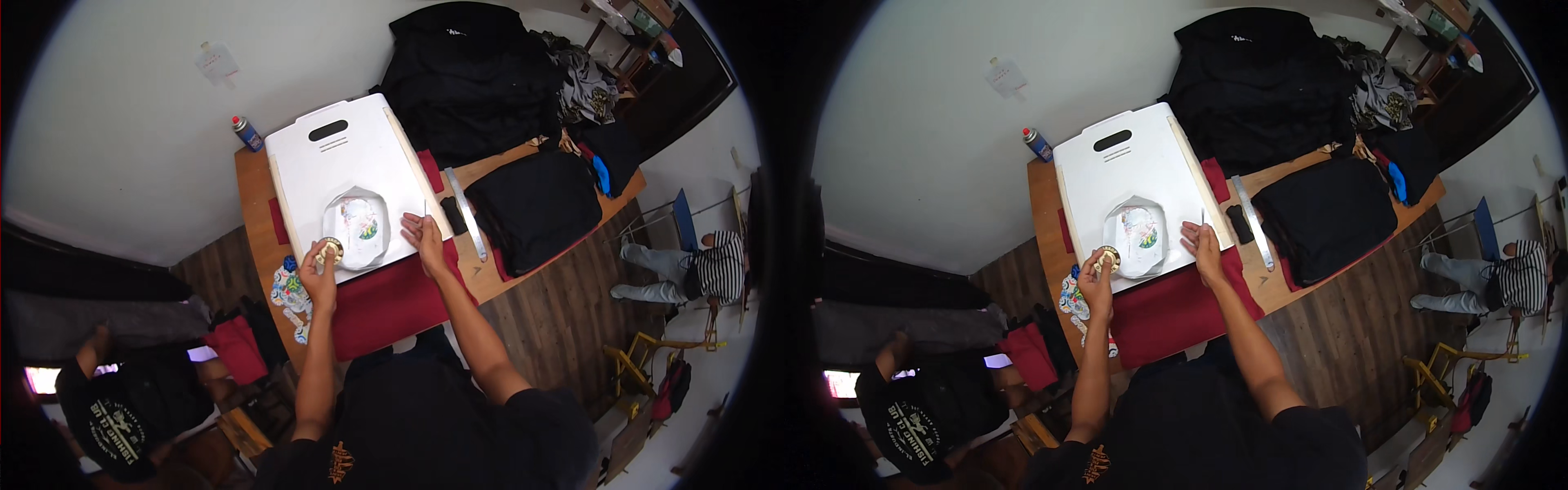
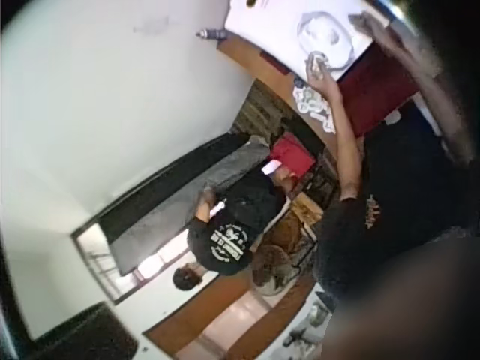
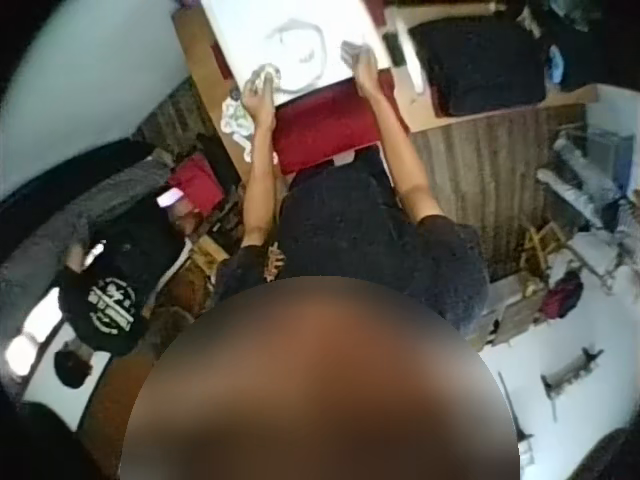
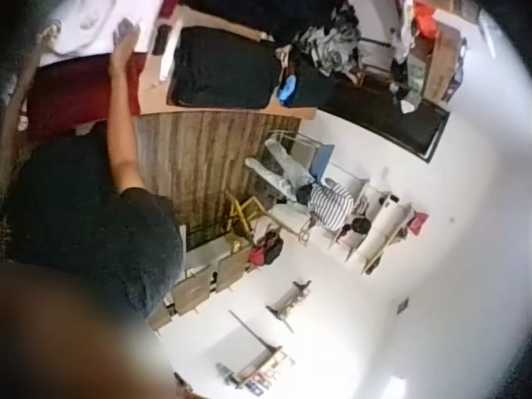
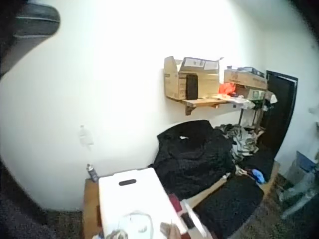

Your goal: Peeling the backing off stickers and preparing them for placement on apparel.

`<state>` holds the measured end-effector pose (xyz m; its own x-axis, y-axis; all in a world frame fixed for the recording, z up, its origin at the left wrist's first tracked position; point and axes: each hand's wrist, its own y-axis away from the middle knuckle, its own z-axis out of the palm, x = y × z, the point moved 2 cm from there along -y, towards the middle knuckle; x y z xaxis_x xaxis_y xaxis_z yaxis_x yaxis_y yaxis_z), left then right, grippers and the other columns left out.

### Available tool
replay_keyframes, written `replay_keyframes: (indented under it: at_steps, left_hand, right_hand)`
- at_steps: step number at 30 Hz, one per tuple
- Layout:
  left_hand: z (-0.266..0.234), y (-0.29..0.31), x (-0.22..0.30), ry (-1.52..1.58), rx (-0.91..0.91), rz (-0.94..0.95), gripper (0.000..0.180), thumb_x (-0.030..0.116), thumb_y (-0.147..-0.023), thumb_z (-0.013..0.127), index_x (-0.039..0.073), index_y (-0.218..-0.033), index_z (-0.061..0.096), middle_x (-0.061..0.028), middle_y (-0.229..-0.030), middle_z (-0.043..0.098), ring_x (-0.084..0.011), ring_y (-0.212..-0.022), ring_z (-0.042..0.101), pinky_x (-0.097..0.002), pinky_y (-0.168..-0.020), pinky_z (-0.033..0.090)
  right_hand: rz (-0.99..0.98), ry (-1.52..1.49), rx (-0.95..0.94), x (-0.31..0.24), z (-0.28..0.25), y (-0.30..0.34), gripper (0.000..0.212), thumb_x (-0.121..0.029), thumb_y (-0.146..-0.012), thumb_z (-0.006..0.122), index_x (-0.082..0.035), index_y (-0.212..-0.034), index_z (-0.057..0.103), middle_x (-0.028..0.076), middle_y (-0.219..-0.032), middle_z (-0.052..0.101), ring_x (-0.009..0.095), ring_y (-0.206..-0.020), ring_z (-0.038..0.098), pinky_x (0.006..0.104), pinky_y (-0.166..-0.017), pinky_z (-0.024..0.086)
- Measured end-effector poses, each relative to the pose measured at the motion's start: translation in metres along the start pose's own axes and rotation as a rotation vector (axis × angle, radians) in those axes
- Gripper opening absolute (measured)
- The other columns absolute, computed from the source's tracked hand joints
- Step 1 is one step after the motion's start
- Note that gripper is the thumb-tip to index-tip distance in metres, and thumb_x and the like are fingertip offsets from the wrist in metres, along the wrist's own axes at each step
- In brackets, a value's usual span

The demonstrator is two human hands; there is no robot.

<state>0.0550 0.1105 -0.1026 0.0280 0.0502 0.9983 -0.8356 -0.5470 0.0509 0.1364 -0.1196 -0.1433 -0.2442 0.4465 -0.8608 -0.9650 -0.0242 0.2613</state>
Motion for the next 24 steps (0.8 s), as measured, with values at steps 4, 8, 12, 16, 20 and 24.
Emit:
replay_keyframes:
  at_steps: [4, 8, 12, 16, 20, 24]
  left_hand:
    - [0.005, -0.006, 0.008, 0.027, -0.003, -0.071, 0.03, 0.005, -0.09, 0.068, -0.004, -0.119, 0.062, -0.0164, -0.118, 0.065, -0.0202, -0.116, 0.057, -0.0282, -0.097, 0.045]
    - [0.013, 0.003, -0.001, 0.063, -0.004, -0.086, 0.028, 0.001, -0.091, 0.066, -0.006, -0.117, 0.061, -0.0142, -0.112, 0.065, -0.0155, -0.099, 0.063, -0.0261, -0.088, 0.05]
    - [0.032, 0.021, 0.005, 0.068, 0.043, -0.111, 0.028, 0.001, -0.091, 0.066, -0.006, -0.117, 0.061, -0.0147, -0.112, 0.065, -0.0156, -0.101, 0.063, -0.0265, -0.089, 0.05]
    - [0.022, 0.032, -0.009, -0.218, 0.106, 0.122, 0.026, 0.002, -0.091, 0.067, -0.006, -0.115, 0.062, -0.0141, -0.11, 0.066, -0.0154, -0.1, 0.063, -0.0263, -0.089, 0.05]
    - [0.047, 0.054, 0.045, 0.011, 0.096, 0.102, 0.027, 0.0, -0.091, 0.065, -0.008, -0.116, 0.061, -0.0141, -0.108, 0.066, -0.0152, -0.096, 0.064, -0.0253, -0.085, 0.052]
    - [0.078, 0.065, 0.093, 0.231, 0.065, 0.084, 0.026, -0.005, -0.09, 0.064, -0.013, -0.115, 0.059, -0.0166, -0.103, 0.067, -0.0144, -0.089, 0.065, -0.023, -0.077, 0.054]
  right_hand:
    - [-0.298, 0.14, 0.363, -0.02, -0.051, -0.024, 0.049, -0.037, -0.108, 0.027, 0.002, -0.127, 0.048, 0.016, -0.131, 0.054, 0.023, -0.12, 0.054, 0.0335, -0.107, 0.037]
    - [-0.326, 0.083, 0.321, -0.045, -0.057, -0.014, 0.047, -0.038, -0.107, 0.028, 0.001, -0.123, 0.047, 0.016, -0.131, 0.053, 0.025, -0.127, 0.049, 0.0364, -0.109, 0.035]
    - [-0.112, 0.027, 0.058, -0.023, -0.05, -0.009, 0.046, -0.039, -0.107, 0.028, 0.001, -0.117, 0.048, 0.017, -0.124, 0.056, 0.024, -0.116, 0.058, 0.0348, -0.101, 0.048]
    - [-0.243, 0.158, 0.148, -0.005, -0.062, -0.013, 0.043, -0.039, -0.107, 0.029, -0.002, -0.103, 0.05, 0.012, -0.098, 0.061, 0.016, -0.089, 0.061, 0.029, -0.082, 0.052]
    - [-0.181, 0.213, -0.086, -0.06, -0.034, 0.021, 0.037, -0.036, -0.108, 0.03, -0.005, -0.095, 0.047, -0.001, -0.063, 0.04, 0.009, -0.056, 0.04, 0.0245, -0.056, 0.038]
    - [-0.08, 0.28, -0.392, -0.085, -0.005, 0.056, 0.036, -0.035, -0.107, 0.032, -0.005, -0.096, 0.048, -0.002, -0.061, 0.037, 0.007, -0.054, 0.037, 0.0237, -0.052, 0.036]
